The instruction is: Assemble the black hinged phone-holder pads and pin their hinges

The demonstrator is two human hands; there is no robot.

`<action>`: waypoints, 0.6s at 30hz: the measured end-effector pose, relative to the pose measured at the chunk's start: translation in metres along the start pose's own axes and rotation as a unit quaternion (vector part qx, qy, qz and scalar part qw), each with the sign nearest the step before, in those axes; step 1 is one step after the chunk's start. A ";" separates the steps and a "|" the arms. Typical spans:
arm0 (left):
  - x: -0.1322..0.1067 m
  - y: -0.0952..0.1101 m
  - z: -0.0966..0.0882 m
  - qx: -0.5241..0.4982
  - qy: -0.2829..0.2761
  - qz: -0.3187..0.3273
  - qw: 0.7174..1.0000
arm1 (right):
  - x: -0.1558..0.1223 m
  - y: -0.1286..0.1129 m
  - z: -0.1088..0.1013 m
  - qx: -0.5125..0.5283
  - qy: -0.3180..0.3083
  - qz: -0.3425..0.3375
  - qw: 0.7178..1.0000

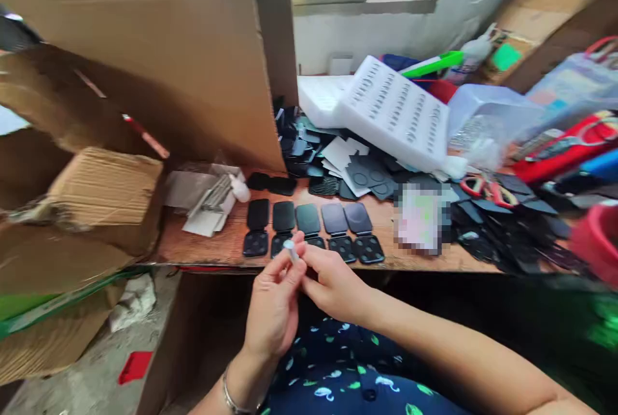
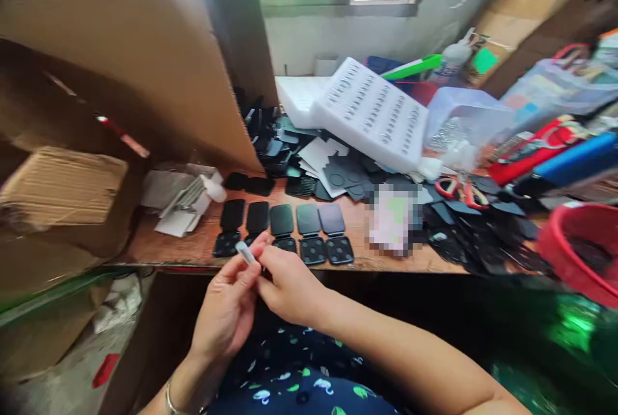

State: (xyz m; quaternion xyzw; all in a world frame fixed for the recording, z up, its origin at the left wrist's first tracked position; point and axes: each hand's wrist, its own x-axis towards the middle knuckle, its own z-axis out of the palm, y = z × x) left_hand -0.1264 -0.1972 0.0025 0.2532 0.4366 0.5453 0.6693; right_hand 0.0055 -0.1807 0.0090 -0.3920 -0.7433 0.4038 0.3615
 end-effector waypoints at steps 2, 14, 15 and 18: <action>-0.008 -0.020 0.021 0.061 -0.094 -0.031 0.993 | -0.036 0.007 -0.023 0.016 0.022 0.033 0.999; 0.069 -0.051 0.067 0.654 -0.326 0.240 0.639 | -0.112 0.048 -0.102 -0.015 0.274 0.172 0.946; 0.074 -0.053 0.068 0.673 -0.329 0.244 0.616 | -0.106 0.055 -0.104 -0.047 0.272 0.159 0.948; 0.081 -0.058 0.068 0.695 -0.336 0.248 0.585 | -0.087 0.070 -0.107 -0.141 0.243 0.122 0.952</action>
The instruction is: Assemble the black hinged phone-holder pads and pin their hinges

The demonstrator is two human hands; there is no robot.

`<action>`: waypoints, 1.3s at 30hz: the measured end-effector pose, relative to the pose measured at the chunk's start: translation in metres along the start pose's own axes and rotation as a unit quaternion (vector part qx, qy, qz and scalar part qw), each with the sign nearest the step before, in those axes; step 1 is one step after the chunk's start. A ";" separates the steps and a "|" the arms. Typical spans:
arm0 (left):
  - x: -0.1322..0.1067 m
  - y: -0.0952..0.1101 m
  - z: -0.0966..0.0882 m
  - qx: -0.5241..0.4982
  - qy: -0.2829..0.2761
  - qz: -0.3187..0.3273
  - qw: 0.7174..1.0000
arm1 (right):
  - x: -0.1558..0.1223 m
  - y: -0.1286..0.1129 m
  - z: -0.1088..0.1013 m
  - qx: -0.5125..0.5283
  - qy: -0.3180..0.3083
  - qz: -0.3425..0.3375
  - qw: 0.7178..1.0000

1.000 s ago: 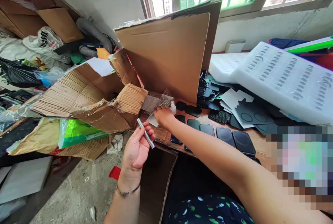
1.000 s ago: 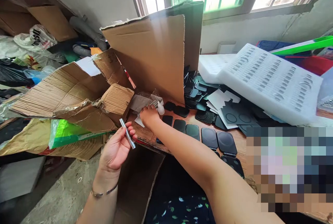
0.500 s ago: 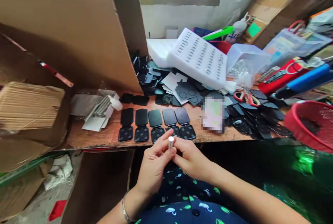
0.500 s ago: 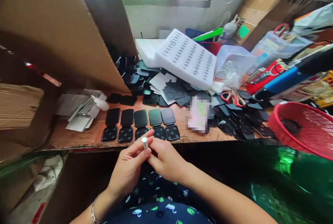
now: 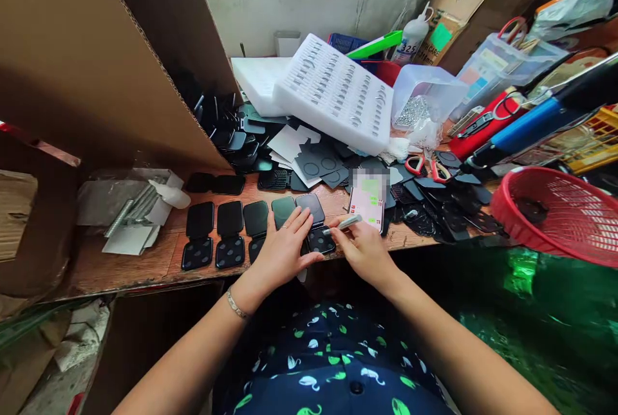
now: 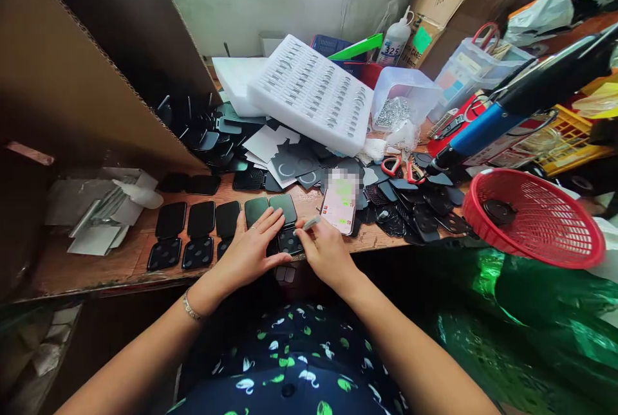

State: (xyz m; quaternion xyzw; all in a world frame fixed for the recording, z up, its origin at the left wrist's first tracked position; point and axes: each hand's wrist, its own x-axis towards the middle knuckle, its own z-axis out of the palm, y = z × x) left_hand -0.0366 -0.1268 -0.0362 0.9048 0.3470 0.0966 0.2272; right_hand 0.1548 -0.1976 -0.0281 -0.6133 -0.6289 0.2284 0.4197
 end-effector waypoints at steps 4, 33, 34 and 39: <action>-0.004 -0.003 0.004 0.007 0.013 0.010 1.000 | 0.014 0.001 0.009 -0.067 -0.033 -0.049 0.996; -0.003 -0.006 0.005 -0.024 0.011 -0.025 0.999 | 0.030 0.000 0.030 -0.058 -0.121 -0.082 0.988; -0.003 -0.007 0.006 -0.028 0.011 -0.025 0.999 | 0.030 0.000 0.031 -0.061 -0.125 -0.085 0.987; -0.003 -0.008 0.006 -0.046 0.003 -0.032 0.998 | 0.026 -0.004 0.032 -0.095 -0.131 -0.072 0.984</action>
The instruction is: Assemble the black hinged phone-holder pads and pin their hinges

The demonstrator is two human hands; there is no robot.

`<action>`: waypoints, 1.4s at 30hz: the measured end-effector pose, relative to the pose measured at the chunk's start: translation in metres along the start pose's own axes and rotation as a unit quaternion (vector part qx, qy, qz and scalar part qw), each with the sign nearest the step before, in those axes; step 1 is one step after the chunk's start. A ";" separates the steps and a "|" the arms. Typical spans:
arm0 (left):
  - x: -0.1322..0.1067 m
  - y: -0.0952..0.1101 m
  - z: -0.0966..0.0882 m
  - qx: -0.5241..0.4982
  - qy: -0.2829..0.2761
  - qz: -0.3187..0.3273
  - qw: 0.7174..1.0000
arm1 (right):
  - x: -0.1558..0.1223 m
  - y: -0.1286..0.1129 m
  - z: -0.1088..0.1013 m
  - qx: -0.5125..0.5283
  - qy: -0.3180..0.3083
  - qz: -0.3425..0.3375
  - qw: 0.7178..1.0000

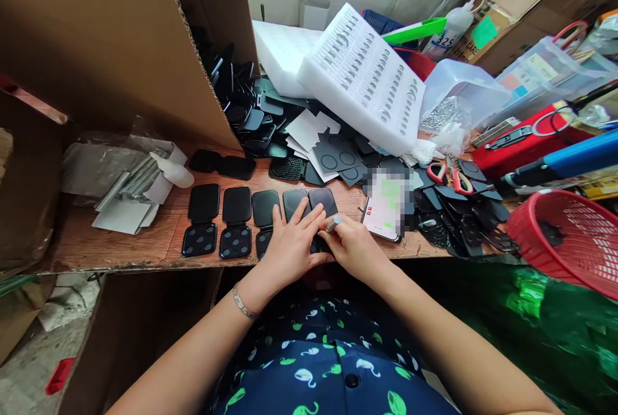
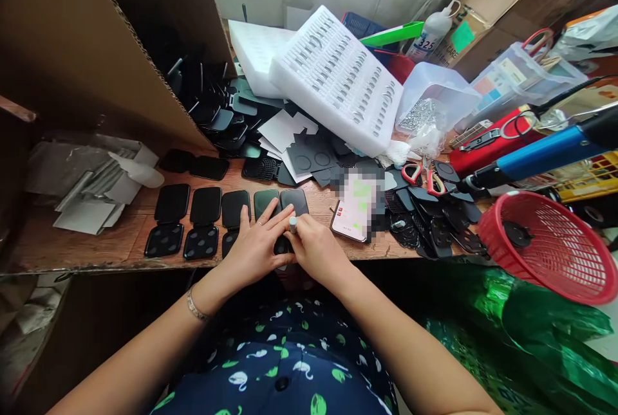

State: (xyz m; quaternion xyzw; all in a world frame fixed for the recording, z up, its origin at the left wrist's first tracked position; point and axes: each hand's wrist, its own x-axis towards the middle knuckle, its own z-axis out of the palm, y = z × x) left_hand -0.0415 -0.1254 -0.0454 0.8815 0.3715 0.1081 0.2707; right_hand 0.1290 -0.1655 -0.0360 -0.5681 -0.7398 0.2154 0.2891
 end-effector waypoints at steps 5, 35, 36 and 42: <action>0.001 0.003 -0.004 0.014 0.000 -0.007 1.000 | 0.007 -0.001 -0.015 0.047 -0.061 0.008 0.997; -0.001 0.002 -0.005 0.115 -0.013 0.001 0.993 | -0.013 0.014 -0.018 0.078 -0.004 -0.012 0.997; -0.001 0.002 -0.005 0.119 -0.014 0.002 0.993 | -0.013 0.014 -0.016 0.073 -0.004 -0.013 0.997; 0.000 0.003 -0.006 0.129 -0.016 0.003 0.991 | -0.014 0.010 -0.010 0.053 0.012 -0.029 0.998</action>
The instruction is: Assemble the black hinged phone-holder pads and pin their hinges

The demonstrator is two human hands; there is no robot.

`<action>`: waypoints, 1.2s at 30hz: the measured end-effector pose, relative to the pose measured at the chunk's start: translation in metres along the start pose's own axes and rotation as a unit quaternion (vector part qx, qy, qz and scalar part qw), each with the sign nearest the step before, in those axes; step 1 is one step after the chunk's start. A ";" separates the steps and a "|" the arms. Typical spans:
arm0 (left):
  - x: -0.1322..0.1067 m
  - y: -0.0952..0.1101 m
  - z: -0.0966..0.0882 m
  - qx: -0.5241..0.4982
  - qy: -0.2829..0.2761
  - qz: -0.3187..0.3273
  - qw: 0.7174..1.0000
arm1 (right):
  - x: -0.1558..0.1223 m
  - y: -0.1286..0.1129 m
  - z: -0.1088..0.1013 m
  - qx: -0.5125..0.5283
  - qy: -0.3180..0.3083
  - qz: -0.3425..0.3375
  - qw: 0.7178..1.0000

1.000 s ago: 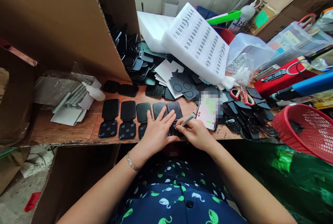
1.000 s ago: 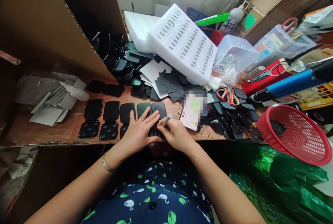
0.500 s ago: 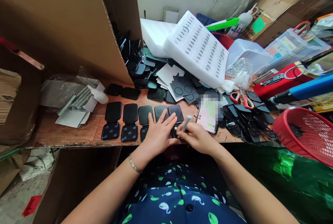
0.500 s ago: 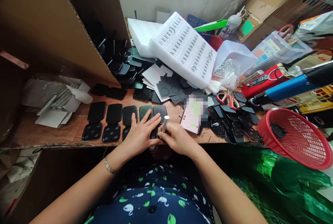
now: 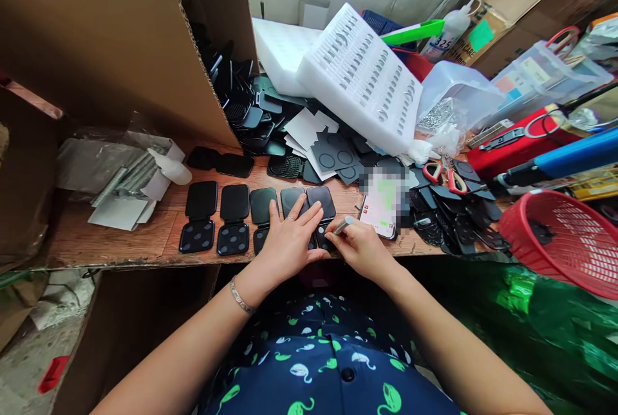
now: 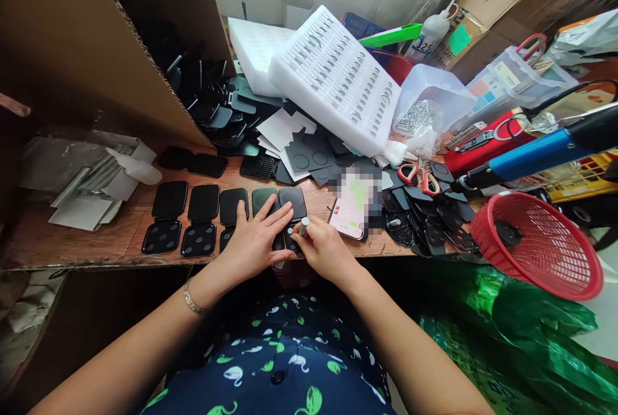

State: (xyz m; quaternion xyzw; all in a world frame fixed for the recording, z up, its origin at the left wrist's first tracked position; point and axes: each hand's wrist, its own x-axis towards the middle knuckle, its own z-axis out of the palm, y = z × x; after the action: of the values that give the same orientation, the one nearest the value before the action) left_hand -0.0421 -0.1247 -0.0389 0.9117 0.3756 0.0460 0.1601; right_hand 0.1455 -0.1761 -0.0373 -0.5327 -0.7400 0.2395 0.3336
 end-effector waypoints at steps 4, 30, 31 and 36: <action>0.001 0.001 -0.001 0.006 0.002 -0.003 1.000 | 0.001 -0.004 -0.004 0.014 -0.018 0.012 1.000; 0.001 0.001 -0.001 0.029 0.001 0.011 1.000 | -0.020 -0.016 -0.033 0.109 -0.026 0.082 0.990; 0.000 0.000 -0.001 0.030 0.003 0.011 0.999 | -0.019 -0.016 -0.028 0.102 -0.020 0.067 0.992; -0.001 -0.002 0.001 0.032 -0.004 0.022 0.999 | -0.013 -0.014 0.004 0.052 -0.026 0.033 0.998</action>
State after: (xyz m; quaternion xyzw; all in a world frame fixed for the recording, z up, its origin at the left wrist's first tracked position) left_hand -0.0439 -0.1246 -0.0409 0.9245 0.3560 0.0337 0.1318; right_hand 0.1360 -0.1927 -0.0329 -0.5323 -0.7171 0.3022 0.3332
